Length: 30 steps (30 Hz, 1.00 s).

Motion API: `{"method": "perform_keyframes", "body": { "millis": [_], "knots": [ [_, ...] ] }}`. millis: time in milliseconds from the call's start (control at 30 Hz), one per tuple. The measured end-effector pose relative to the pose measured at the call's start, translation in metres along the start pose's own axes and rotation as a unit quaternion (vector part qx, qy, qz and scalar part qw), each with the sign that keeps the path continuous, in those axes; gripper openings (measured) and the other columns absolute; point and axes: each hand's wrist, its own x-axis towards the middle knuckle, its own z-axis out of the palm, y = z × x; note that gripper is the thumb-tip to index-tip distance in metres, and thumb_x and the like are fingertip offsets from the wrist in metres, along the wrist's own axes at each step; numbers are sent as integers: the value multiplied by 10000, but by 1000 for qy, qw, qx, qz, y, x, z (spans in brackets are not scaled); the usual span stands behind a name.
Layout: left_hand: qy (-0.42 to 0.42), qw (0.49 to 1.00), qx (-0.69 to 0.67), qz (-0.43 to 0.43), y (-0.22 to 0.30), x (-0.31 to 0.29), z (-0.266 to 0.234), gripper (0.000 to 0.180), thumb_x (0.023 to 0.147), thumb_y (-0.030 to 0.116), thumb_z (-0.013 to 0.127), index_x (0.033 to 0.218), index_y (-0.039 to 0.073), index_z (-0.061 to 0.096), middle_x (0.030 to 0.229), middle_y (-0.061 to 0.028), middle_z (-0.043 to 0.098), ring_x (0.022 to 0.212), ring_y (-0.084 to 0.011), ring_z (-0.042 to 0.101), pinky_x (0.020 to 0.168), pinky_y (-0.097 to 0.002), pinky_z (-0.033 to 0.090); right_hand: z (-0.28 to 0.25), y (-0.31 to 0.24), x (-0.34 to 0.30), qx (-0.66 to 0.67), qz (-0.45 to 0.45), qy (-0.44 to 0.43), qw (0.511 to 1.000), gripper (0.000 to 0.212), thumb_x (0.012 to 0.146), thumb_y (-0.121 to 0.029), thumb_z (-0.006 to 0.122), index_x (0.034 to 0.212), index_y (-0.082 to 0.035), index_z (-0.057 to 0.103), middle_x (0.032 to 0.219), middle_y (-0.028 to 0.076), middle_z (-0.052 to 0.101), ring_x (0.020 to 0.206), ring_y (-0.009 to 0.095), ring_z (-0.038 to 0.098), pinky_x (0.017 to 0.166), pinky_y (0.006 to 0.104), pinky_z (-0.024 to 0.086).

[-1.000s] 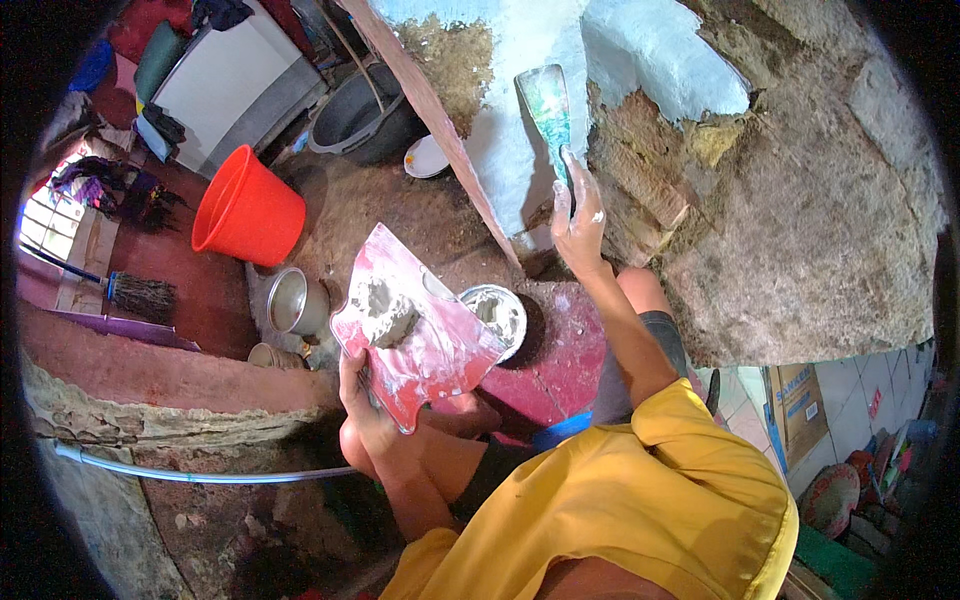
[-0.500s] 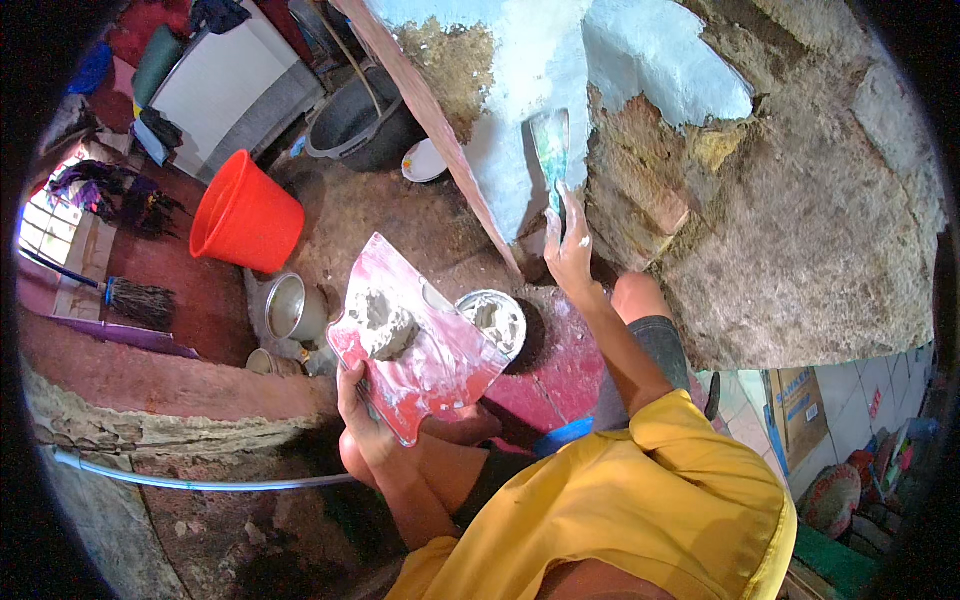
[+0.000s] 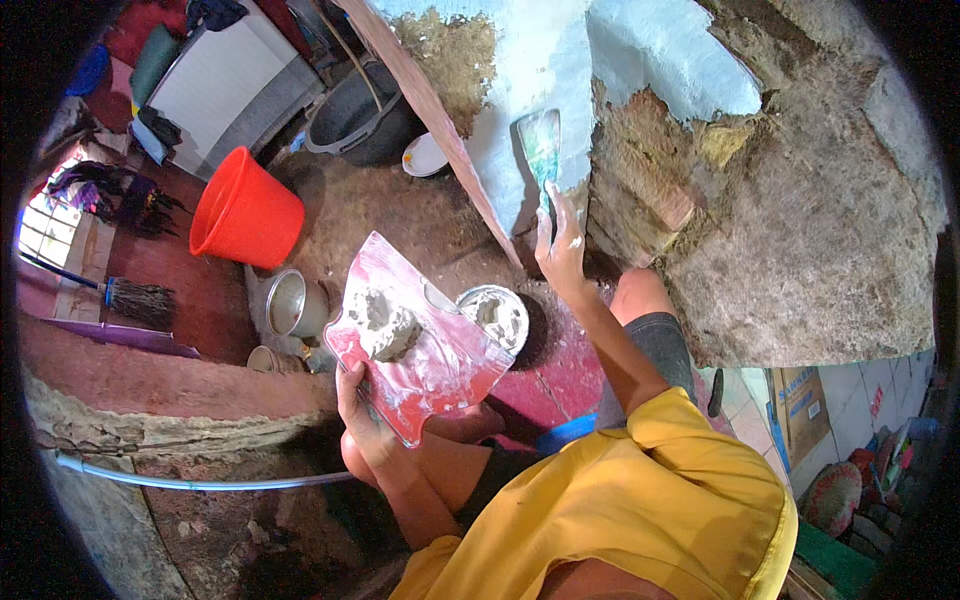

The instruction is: The person applies patching compound to a damaged stone wall using a putty knife while holding the compound on a hawk.

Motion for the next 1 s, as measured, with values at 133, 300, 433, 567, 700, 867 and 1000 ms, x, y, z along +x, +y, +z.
{"method": "perform_keyframes", "body": {
  "millis": [133,300,433,567,700,867,1000],
  "knots": [
    [-5,1000,0,-15,2,3,-7,430,798,101,496,1213,-3,451,1168,-122,536,1099,-252,506,971,-399,386,2,-2,22,-20,23,-16,999,356,883,-37,493,1228,37,443,1153,222,533,1041,358,524,916,404,392],
    [-11,1000,-15,-19,1,5,-6,426,801,102,492,1214,7,449,1163,-117,535,1098,-243,506,969,-393,389,12,8,6,-25,46,-33,998,344,895,-51,484,1222,42,436,1152,225,531,1054,348,528,903,392,414],
    [-2,1000,21,-11,3,2,-4,426,796,107,496,1209,12,454,1163,-111,534,1096,-235,506,964,-385,392,11,6,-4,17,4,-9,1000,360,878,-42,494,1230,11,440,1030,226,527,942,368,530,820,415,431],
    [4,1000,19,-1,0,1,-1,422,801,115,491,1208,12,453,1166,-106,531,1098,-227,501,965,-378,385,9,-3,9,29,50,-28,998,339,893,-41,487,1220,33,436,1149,219,531,1068,338,525,903,384,418],
    [-25,997,67,20,-1,4,-5,433,845,216,476,1236,32,451,1201,-112,512,1115,-259,480,960,-397,371,16,1,16,9,18,-32,999,338,893,-56,491,1219,18,444,1137,217,531,1043,350,528,892,391,417],
    [-43,990,113,67,-5,-2,7,415,825,129,451,1218,-2,442,1185,-111,514,1120,-214,480,975,-358,366,11,15,-10,18,29,-63,997,346,887,-27,482,1227,15,434,1131,218,527,1006,346,539,865,380,432],
    [-30,996,74,37,-2,-1,4,424,816,133,458,1218,-2,442,1181,-110,514,1116,-218,482,977,-362,363,0,14,6,-18,-19,-14,1000,376,881,-2,462,1249,46,399,1157,231,514,1015,338,540,852,372,449]
  ]
}}
